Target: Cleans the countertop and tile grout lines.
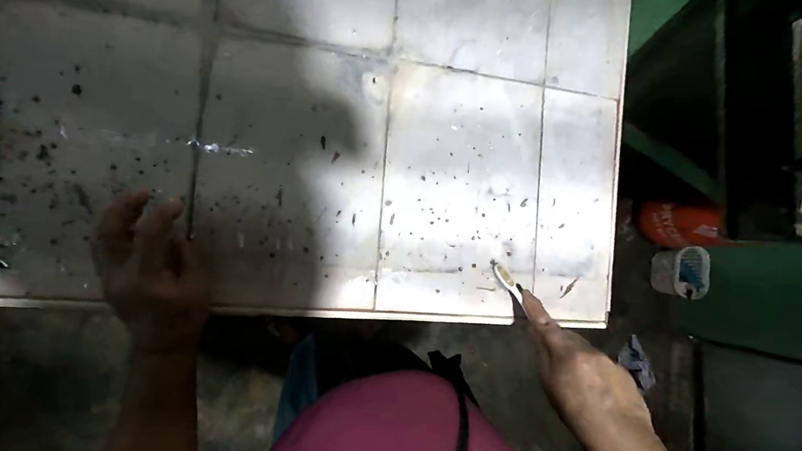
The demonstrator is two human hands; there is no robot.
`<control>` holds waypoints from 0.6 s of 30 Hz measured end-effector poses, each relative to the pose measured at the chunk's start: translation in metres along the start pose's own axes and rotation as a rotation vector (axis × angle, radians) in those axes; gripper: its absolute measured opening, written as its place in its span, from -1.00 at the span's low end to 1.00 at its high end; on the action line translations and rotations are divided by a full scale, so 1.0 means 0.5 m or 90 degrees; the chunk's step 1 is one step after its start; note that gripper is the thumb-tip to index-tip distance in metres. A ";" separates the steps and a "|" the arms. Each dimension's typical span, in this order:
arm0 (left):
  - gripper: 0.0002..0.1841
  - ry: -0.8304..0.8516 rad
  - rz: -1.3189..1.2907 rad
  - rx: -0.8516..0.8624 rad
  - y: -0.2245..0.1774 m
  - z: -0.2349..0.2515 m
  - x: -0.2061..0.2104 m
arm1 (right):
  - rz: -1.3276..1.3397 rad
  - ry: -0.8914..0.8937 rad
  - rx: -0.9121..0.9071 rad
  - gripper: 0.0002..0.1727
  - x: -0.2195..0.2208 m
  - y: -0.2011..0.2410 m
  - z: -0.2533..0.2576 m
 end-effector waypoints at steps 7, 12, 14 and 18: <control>-0.63 0.002 -0.037 -0.003 0.008 -0.001 -0.008 | 0.006 0.035 0.007 -0.42 -0.035 0.065 0.092; -0.60 0.136 -0.116 -0.048 -0.114 0.012 -0.030 | 0.398 -0.037 0.008 -0.46 -0.049 0.079 0.116; -0.66 0.227 -0.216 0.085 -0.269 -0.003 -0.024 | 0.703 -0.045 -0.021 -0.52 -0.030 0.125 0.104; -0.37 0.469 -0.311 0.226 -0.478 -0.046 0.037 | 1.117 0.067 0.000 -0.75 0.011 0.224 0.082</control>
Point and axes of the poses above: each hand's wrist, its own z-axis towards the middle knuckle, its own x-axis out of the palm, y = z × x, the point moved 9 cm from there along z, towards the middle knuckle, and after that the axes turned 10 degrees about z, right-handed, at the moved point
